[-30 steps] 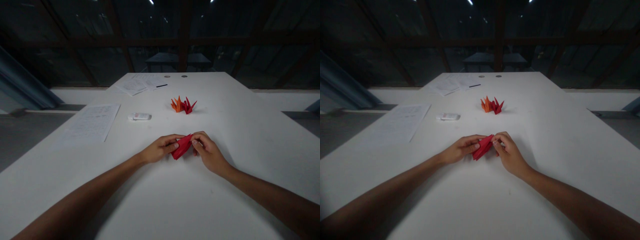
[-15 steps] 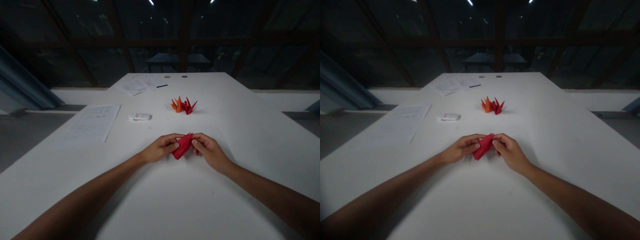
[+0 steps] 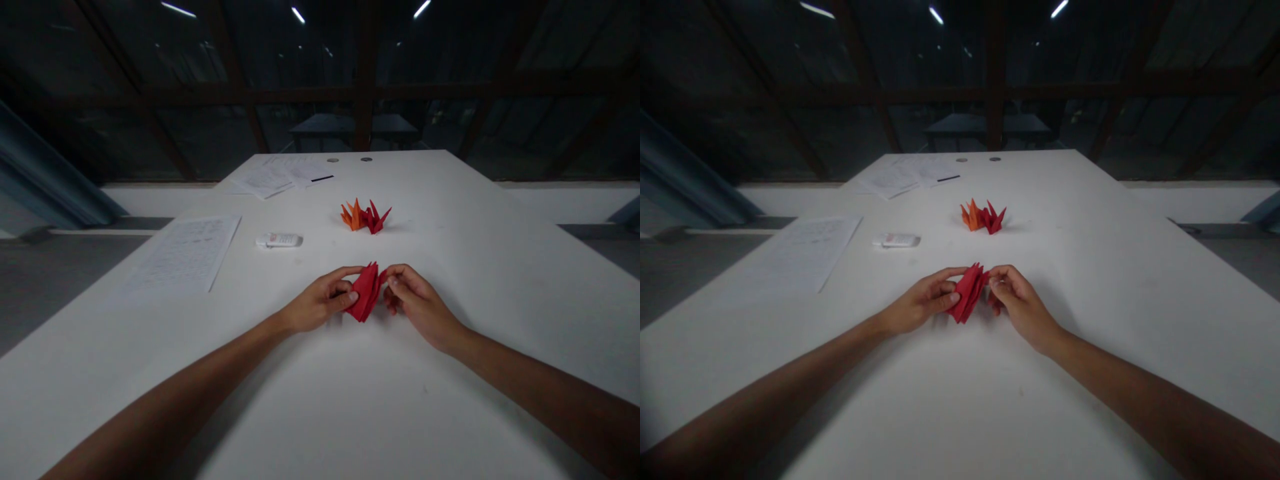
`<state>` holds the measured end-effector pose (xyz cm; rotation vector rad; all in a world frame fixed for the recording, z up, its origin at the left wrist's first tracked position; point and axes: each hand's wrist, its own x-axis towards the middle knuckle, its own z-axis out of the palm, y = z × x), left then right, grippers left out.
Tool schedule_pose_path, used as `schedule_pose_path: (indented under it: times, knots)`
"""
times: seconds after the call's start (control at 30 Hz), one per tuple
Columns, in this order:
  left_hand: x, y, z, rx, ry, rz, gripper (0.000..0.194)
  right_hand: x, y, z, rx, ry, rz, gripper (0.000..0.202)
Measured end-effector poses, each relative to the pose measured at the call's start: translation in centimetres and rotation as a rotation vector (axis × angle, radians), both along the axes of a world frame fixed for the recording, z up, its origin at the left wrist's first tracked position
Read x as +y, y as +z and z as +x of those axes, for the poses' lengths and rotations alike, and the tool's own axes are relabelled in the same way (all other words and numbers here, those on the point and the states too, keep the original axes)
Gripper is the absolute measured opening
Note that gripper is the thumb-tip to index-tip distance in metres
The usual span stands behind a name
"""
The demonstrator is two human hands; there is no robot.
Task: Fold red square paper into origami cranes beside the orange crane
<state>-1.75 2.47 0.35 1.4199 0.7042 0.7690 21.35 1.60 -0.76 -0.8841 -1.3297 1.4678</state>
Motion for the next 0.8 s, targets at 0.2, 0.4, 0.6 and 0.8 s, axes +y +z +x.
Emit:
schedule_pose_path:
  times: [0.2,0.4,0.6,0.8]
  knots:
    - [-0.5,-0.2,0.9,-0.013,0.213,0.035,0.06,-0.9,0.2,-1.1,-0.083,-0.002,-0.016,0.04]
    - [-0.5,-0.6,1.0,0.121,0.253,0.144,0.047,-1.6,-0.7,-1.8,-0.203,-0.024,0.091,0.028]
    - [-0.7,-0.6,1.0,0.134,0.252,0.163,0.047,-1.9,-1.0,-1.5,-0.176,-0.115,0.116,0.034]
    - [-0.8,-0.4,1.0,0.155,0.27,0.195,0.048,-2.0,-0.6,-1.4,-0.315,-0.089,0.184,0.026]
